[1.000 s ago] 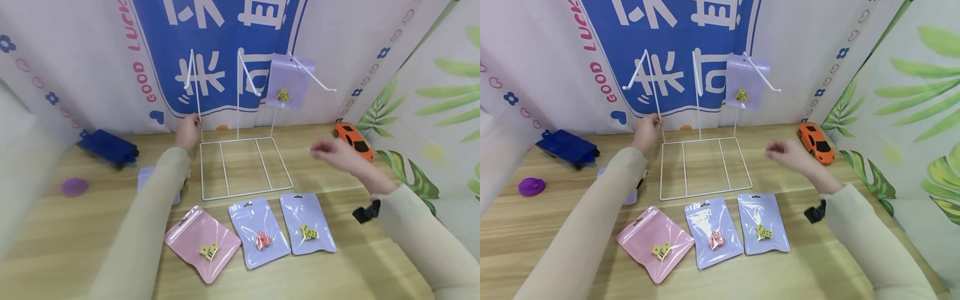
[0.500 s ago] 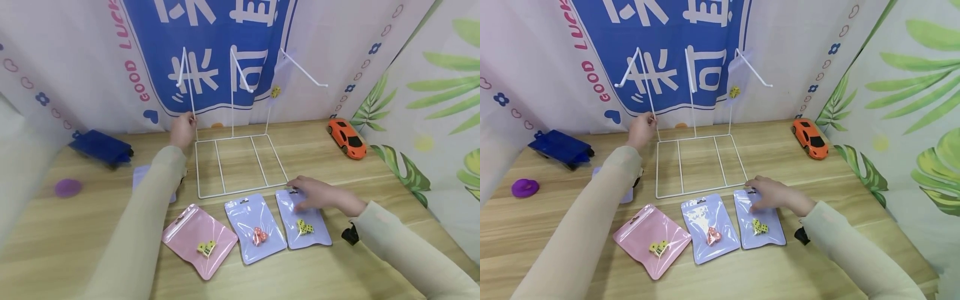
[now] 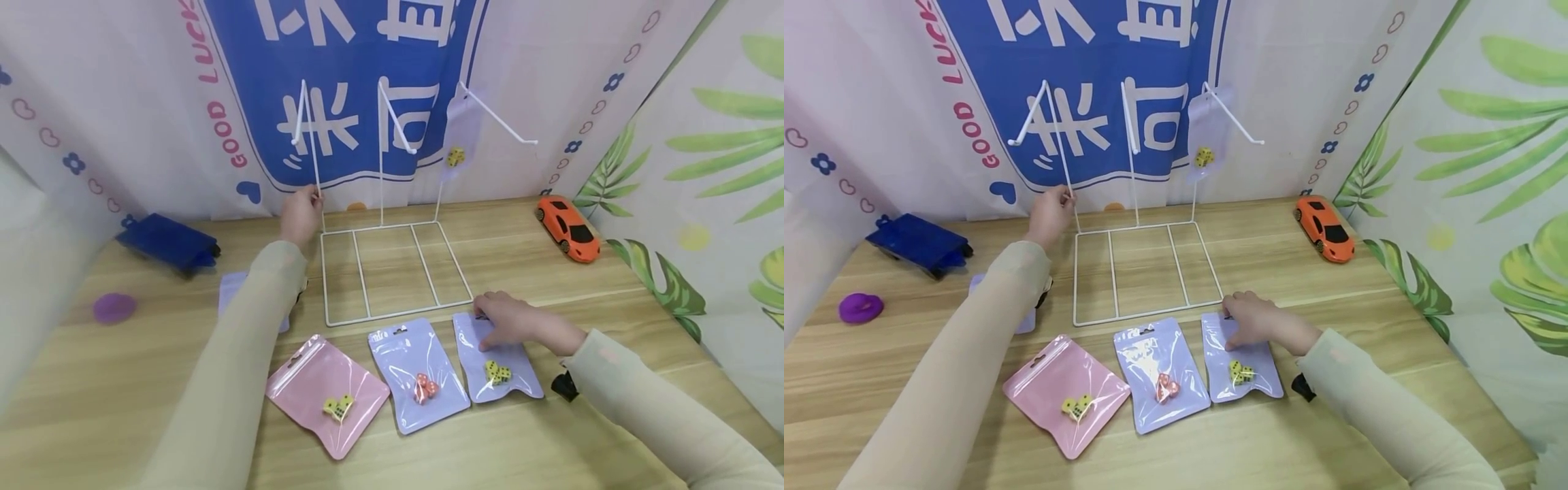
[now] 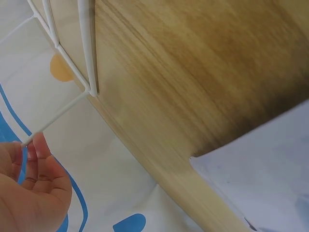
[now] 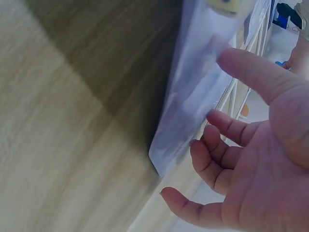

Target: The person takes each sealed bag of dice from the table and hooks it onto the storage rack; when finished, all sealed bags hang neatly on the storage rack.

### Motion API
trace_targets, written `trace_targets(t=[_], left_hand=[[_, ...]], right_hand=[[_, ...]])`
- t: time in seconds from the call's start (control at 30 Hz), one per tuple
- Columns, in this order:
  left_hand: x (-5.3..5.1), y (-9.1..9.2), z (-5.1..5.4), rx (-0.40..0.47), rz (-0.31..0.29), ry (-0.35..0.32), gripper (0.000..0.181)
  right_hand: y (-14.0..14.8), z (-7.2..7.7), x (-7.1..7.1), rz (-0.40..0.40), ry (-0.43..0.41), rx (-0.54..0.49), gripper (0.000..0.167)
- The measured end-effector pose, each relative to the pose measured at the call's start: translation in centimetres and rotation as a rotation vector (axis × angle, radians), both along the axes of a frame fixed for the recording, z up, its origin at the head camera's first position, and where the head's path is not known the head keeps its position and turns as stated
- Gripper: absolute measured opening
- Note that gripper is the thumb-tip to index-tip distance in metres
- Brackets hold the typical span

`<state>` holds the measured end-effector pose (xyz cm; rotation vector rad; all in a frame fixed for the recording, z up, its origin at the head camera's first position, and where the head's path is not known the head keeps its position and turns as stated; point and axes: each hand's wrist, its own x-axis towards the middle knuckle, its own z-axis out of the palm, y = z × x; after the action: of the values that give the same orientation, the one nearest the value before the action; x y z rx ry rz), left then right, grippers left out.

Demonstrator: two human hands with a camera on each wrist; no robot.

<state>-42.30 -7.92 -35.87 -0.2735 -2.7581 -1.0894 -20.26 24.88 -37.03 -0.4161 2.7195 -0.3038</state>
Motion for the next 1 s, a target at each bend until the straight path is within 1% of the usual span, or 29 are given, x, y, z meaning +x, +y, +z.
trace_targets(t=[0.13,0.23,0.4,0.47,0.57,0.7,0.83,0.9,1.0], left_hand=[[0.1,0.0,0.0,0.011,0.000,-0.016,0.020],[0.1,0.0,-0.1,0.013,0.000,0.002,0.019],[0.2,0.0,-0.2,0.006,0.000,0.039,0.019],[0.2,0.1,-0.1,0.005,0.000,0.043,0.019],[0.2,0.1,0.0,0.004,0.001,0.046,0.018],[0.1,0.0,0.1,0.001,0.009,0.048,0.018],[0.1,0.0,0.1,-0.005,0.011,0.038,0.018],[0.1,0.0,0.1,-0.007,0.006,0.030,0.018],[0.0,-0.1,0.1,-0.009,0.002,0.029,0.018]], right_hand=[[-0.1,-0.1,0.0,0.011,0.005,-0.009,0.039],[0.0,-0.3,-0.1,0.021,0.011,-0.022,0.033],[0.3,-0.2,-0.1,-0.032,-0.038,-0.070,0.026],[0.5,0.0,-0.1,-0.059,-0.050,-0.090,0.028],[1.1,0.6,0.0,-0.056,-0.009,-0.126,0.026],[2.0,2.3,0.1,0.002,0.089,-0.195,0.015],[2.8,4.6,0.5,0.065,0.139,-0.313,0.014],[3.0,5.9,0.6,0.098,0.178,-0.369,0.015],[3.1,8.2,0.6,0.135,0.306,-0.412,0.016]])
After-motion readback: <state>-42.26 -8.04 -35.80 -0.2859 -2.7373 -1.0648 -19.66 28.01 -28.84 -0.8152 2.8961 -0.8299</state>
